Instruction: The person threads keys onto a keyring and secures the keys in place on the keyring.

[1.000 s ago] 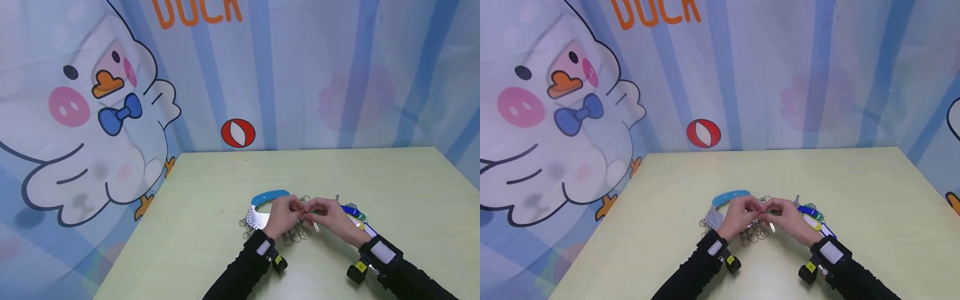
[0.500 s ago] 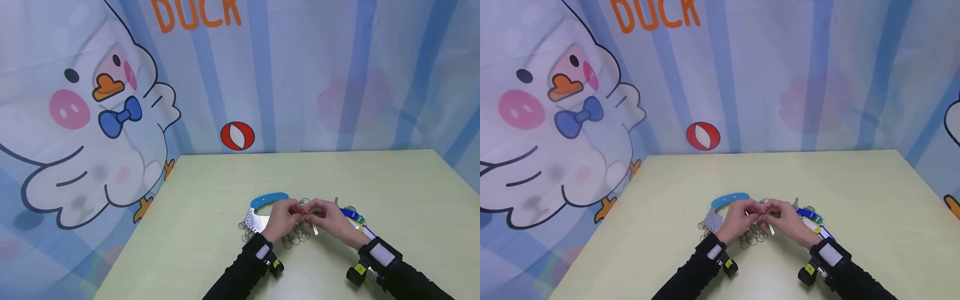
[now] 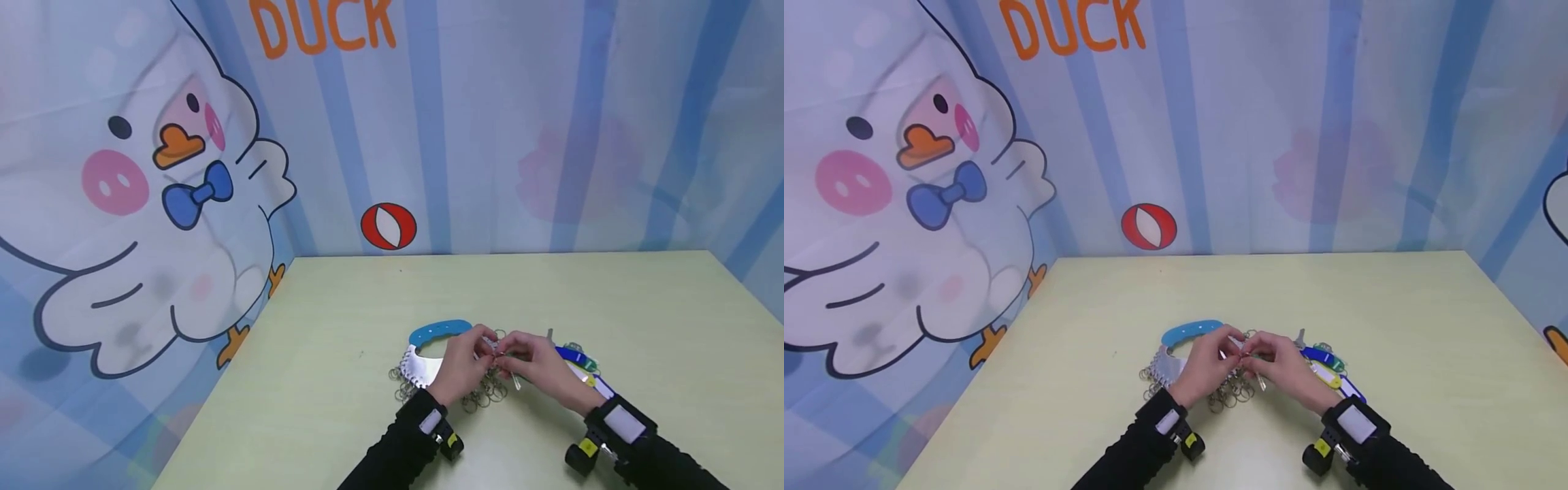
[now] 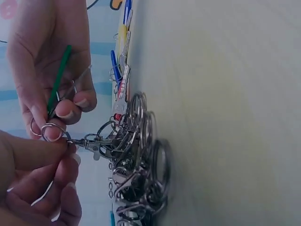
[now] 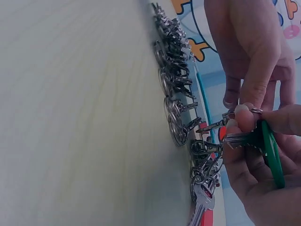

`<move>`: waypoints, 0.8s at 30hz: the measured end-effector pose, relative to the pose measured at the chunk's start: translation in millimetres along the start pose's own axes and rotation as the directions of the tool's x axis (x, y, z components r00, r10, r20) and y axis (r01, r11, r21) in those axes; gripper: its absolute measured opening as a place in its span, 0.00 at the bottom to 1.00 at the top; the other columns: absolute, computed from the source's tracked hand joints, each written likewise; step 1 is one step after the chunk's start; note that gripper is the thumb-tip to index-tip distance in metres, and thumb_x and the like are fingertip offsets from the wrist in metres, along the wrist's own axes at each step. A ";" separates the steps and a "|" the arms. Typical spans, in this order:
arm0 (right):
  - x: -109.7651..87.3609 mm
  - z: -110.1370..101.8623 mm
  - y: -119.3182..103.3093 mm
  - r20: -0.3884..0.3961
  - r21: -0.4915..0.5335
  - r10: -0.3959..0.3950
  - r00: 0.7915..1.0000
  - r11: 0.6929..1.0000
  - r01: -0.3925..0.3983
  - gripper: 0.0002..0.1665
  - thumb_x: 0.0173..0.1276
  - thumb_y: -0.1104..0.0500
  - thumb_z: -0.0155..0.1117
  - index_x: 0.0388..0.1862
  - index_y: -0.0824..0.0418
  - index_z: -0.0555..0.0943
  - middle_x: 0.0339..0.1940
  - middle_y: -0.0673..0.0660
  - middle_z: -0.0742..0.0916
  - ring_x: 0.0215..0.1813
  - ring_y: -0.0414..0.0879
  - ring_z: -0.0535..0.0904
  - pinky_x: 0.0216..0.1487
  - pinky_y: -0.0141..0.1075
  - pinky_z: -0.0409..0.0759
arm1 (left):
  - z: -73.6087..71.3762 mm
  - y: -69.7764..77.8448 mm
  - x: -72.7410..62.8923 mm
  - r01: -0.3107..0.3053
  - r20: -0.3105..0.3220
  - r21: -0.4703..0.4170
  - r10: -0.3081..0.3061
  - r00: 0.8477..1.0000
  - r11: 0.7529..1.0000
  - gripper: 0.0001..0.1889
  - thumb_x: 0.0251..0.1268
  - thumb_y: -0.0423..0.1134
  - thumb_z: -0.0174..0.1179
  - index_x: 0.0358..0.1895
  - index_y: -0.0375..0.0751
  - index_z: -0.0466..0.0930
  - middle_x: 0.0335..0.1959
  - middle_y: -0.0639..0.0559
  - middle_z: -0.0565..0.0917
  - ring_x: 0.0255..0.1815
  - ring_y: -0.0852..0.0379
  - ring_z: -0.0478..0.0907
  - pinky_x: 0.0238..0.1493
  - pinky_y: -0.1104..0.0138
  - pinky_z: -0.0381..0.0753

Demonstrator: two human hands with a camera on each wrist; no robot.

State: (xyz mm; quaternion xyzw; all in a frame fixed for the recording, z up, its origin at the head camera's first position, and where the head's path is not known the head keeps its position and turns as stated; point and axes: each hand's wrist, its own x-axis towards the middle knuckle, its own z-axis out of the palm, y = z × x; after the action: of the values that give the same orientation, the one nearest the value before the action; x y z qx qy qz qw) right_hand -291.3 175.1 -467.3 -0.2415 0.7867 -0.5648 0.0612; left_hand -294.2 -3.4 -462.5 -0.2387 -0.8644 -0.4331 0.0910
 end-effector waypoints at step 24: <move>1.2 2.1 -0.5 -0.003 0.008 0.003 1.000 1.000 -0.003 0.11 0.66 0.63 0.63 0.45 0.67 0.78 0.42 0.66 0.87 0.38 0.47 0.87 0.39 0.33 0.83 | 1.9 -2.2 -0.6 0.147 -0.062 -0.123 -0.156 0.986 0.981 0.08 0.53 0.22 0.61 0.35 0.36 0.83 0.25 0.46 0.87 0.24 0.71 0.78 0.27 0.79 0.73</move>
State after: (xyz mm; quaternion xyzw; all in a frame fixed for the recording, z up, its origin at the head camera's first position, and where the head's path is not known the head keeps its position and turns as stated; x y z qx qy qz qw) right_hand -291.4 172.7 -467.4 -0.2393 0.7848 -0.5683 0.0620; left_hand -294.7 -3.2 -465.5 -0.1615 -0.8491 -0.4975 0.0744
